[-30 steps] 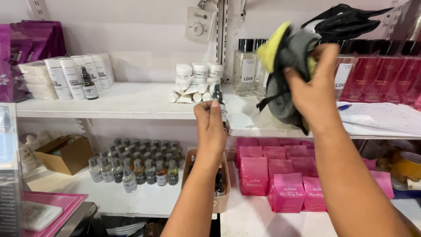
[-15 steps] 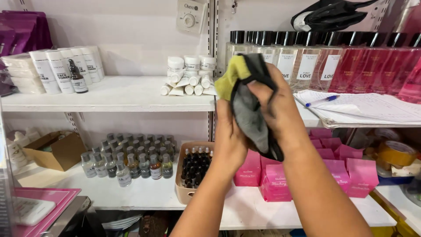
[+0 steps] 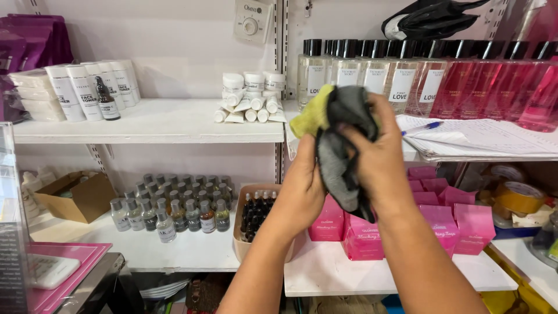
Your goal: Cleaning and arranging small cosmetic serum bottles on a retail shelf.
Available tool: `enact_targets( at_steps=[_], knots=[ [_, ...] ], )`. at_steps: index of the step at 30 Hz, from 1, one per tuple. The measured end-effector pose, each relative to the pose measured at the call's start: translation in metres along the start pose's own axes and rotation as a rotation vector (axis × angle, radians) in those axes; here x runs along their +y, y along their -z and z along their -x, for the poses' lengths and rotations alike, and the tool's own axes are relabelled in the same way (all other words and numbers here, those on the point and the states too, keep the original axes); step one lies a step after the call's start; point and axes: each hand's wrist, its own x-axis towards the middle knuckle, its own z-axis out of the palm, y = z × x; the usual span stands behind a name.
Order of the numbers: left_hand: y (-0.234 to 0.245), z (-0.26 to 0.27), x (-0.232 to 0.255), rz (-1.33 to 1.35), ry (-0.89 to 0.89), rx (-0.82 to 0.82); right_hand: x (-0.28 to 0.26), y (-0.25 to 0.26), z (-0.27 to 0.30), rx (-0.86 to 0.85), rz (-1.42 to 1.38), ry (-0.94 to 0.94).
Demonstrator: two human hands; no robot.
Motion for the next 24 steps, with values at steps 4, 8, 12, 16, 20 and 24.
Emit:
enact_targets(
  at_steps=[4,8,12,16,20,24],
  knots=[
    [0.004,-0.014,0.022,-0.110,0.364,-0.105,-0.013,0.007,0.014,-0.022,-0.179,-0.044],
    [0.001,-0.031,0.067,0.700,0.789,0.209,-0.006,0.007,0.029,-0.097,-0.063,0.128],
    [-0.010,-0.004,0.011,0.563,0.749,0.043,0.010,0.022,0.014,-0.114,-0.036,0.084],
    [-0.005,-0.004,0.027,0.363,0.531,-0.158,0.011,0.029,0.005,-0.015,-0.310,-0.121],
    [-0.011,-0.010,0.015,0.571,0.505,0.035,0.022,0.024,0.033,0.109,-0.304,-0.008],
    [-0.017,-0.021,0.031,0.741,0.590,0.377,0.032,0.005,0.084,0.150,-0.021,0.063]
  ],
)
